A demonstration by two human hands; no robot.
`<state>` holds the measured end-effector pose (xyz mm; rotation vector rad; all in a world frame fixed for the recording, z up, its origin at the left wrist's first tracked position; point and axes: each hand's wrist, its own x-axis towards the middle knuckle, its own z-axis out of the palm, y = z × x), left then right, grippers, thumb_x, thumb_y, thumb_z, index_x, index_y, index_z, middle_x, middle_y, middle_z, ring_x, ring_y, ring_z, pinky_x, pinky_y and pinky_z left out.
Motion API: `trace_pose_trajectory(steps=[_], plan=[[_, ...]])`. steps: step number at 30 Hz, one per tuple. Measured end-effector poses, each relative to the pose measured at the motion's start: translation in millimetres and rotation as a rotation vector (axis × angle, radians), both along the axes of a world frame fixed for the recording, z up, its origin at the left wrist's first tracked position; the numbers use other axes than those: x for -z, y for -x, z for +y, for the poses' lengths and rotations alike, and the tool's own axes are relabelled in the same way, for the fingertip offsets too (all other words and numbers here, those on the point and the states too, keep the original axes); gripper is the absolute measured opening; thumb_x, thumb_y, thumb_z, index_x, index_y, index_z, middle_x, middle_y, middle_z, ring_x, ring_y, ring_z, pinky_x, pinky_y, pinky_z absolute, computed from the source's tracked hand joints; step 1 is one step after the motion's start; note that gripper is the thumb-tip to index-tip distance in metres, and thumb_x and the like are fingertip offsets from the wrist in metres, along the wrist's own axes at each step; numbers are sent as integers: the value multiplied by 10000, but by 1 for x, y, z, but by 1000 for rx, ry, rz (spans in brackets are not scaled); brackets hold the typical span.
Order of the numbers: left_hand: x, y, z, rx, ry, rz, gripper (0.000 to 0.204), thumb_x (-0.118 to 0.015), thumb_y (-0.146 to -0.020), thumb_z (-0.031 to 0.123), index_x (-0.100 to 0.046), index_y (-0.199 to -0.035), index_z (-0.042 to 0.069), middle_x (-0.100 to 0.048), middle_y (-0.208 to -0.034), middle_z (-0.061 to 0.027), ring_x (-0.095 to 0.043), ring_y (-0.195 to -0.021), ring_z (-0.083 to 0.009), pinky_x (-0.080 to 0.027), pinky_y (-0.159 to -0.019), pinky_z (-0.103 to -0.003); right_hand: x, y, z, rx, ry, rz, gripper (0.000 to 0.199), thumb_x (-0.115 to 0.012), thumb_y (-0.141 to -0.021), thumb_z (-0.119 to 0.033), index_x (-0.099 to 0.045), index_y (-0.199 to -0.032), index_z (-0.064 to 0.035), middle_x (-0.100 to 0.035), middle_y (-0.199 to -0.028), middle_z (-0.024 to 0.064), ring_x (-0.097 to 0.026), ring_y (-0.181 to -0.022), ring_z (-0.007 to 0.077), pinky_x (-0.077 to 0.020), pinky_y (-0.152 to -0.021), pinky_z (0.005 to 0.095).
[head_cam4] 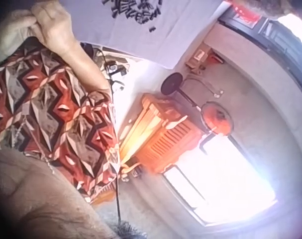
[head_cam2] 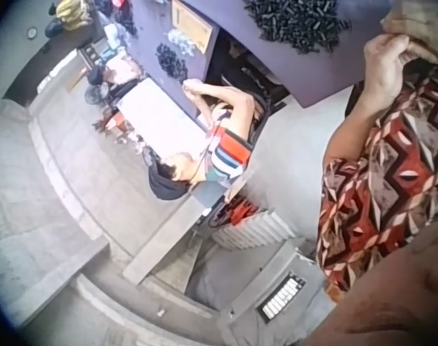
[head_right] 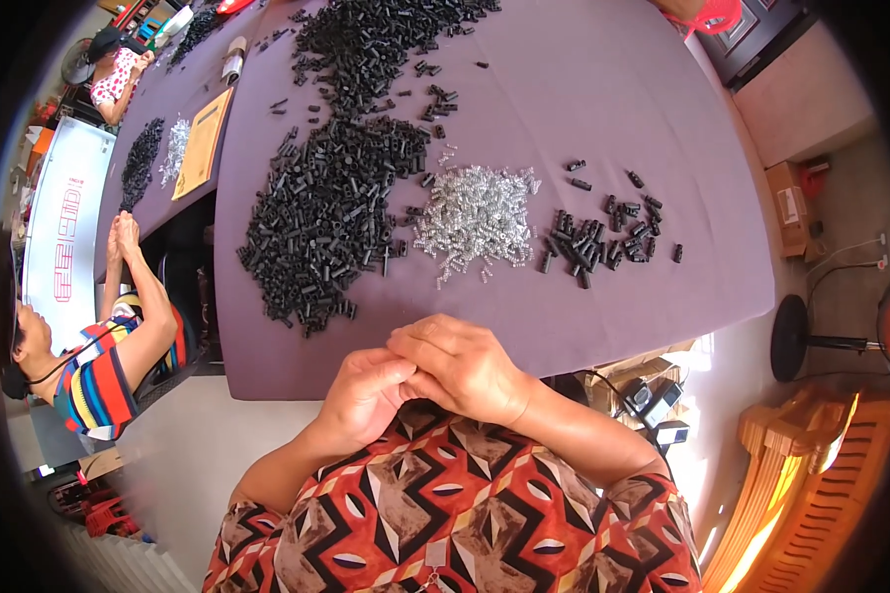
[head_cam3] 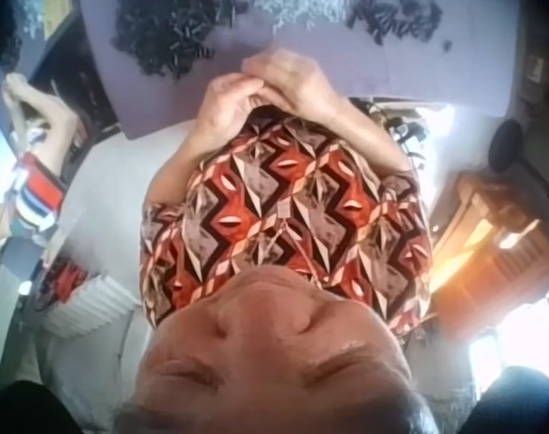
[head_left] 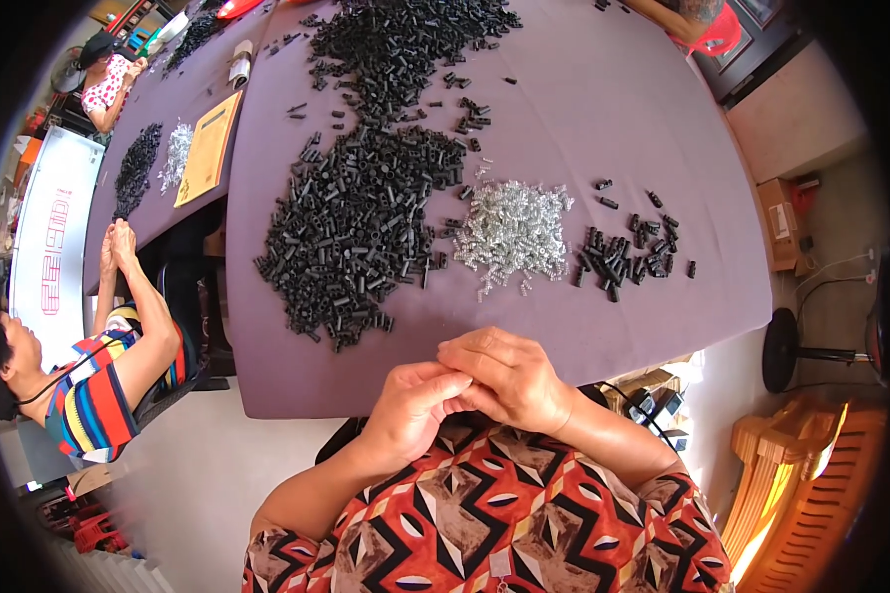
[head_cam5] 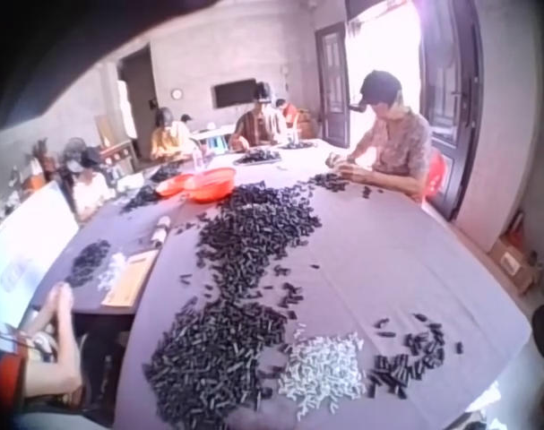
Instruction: Manually assembling small clear and black plastic components at a workshop table.
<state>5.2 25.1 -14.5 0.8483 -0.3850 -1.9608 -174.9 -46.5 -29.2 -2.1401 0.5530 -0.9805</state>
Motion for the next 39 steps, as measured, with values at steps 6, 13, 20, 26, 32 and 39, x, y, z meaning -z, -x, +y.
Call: trace_pose_trajectory(steps=[6, 13, 20, 26, 32, 39], plan=[[-16, -5, -21, -9, 685, -1071, 188, -696, -982, 127, -691, -1086, -30, -703, -1080, -134, -694, -922, -221, -550, -797, -335, -14, 23, -11, 205, 156, 185, 419, -812, -805, -142, -683, -1184, -18, -672, -1268, 145, -598, -1271, 384, -480, -1080, 500], [-11, -34, -88, -97, 1014, -1904, 180, -788, -844, 137, -663, -936, 45, -640, -904, -101, -612, -855, -331, -500, -749, -428, -3, 94, -63, 772, 103, 478, 517, -760, -809, -43, -641, -1311, -36, -516, -1500, 147, -353, -1476, 423, -359, -1184, 519], [-2, -29, -94, 12, 1009, -2015, 150, -782, -810, 147, -653, -859, 85, -604, -874, -73, -583, -869, -304, -454, -746, -430, -9, 85, -61, 797, 156, 445, 478, -797, -779, -66, -678, -1242, -66, -528, -1482, 140, -344, -1480, 425, -322, -1198, 565], [-21, -30, -81, -64, 1055, -1843, 115, -728, -861, 126, -630, -910, 89, -631, -919, -77, -599, -884, -312, -466, -773, -432, -31, 36, -41, 447, 243, 225, 417, -818, -747, -53, -703, -1148, -71, -601, -1376, 143, -534, -1297, 410, -486, -1049, 509], [-35, -99, -136, -229, 530, -1029, 73, -673, -971, 85, -668, -992, 15, -686, -849, -26, -633, -763, -83, -518, -697, -240, -26, 33, -31, 313, 216, 175, 296, -793, -760, -7, -719, -1045, -34, -719, -1089, 99, -670, -902, 292, -563, -785, 383], [7, -222, -275, -428, 565, -1738, 170, -772, -839, 160, -733, -879, 0, -730, -802, -140, -706, -722, -251, -534, -684, -374, -11, 31, -27, 390, 148, 193, 255, -793, -742, 31, -728, -978, -39, -730, -1030, 95, -673, -872, 291, -564, -763, 372]])
